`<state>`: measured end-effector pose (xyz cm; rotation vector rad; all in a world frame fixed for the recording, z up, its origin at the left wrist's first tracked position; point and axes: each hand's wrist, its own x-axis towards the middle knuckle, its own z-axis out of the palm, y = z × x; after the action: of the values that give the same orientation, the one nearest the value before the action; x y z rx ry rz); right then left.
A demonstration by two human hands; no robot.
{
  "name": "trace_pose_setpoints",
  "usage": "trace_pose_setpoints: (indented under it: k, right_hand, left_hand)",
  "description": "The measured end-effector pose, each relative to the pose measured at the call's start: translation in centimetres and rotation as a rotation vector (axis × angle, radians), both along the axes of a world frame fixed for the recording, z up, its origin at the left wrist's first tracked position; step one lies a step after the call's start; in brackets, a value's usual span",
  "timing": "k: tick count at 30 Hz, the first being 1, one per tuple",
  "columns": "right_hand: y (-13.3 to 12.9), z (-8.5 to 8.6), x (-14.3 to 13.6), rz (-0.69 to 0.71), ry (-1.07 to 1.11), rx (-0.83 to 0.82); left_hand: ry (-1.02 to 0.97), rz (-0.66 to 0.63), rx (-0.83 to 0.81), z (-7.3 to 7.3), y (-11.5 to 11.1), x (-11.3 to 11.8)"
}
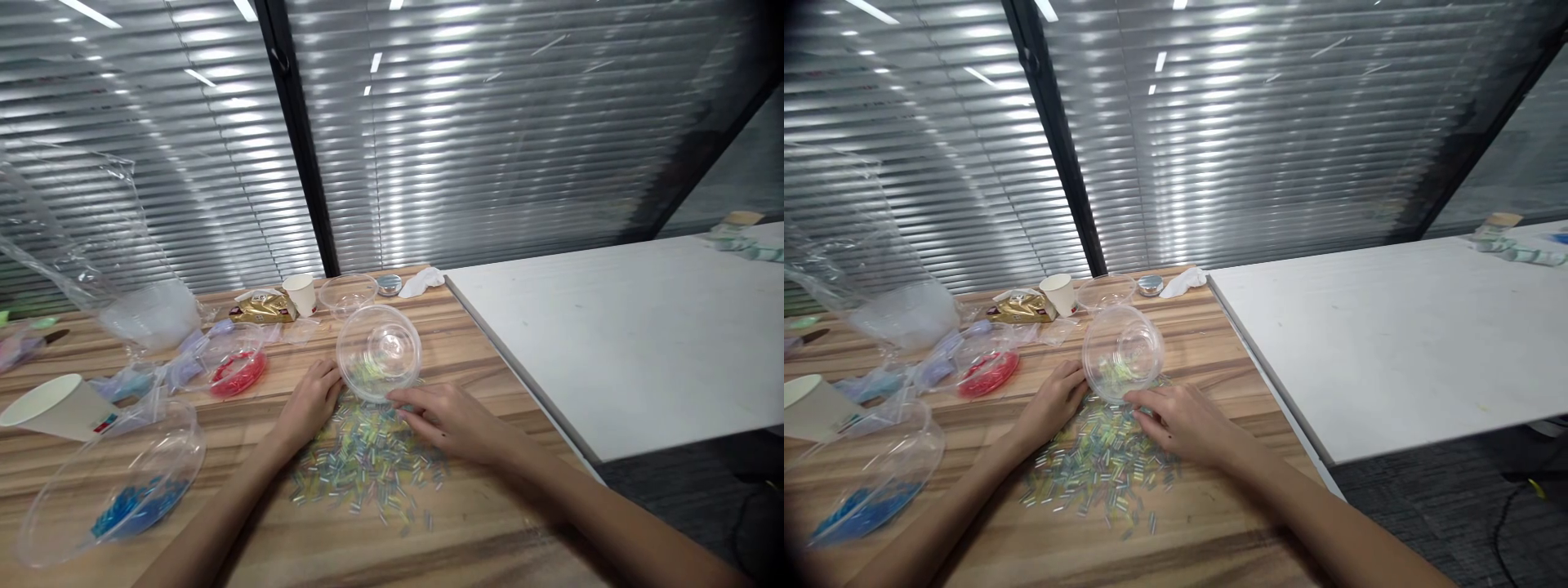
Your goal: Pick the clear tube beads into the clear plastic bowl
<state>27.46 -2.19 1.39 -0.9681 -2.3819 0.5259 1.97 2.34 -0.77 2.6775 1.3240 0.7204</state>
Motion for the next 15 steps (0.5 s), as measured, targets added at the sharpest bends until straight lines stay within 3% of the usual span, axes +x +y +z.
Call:
trace_pose_setpoints:
  k: [15]
  right_hand:
    - [-0.01, 0.11, 0.03, -0.013, 0.040, 0.052]
  left_hand:
    - [-0.003, 0.001, 0.008, 0.10, 0.06, -0.10]
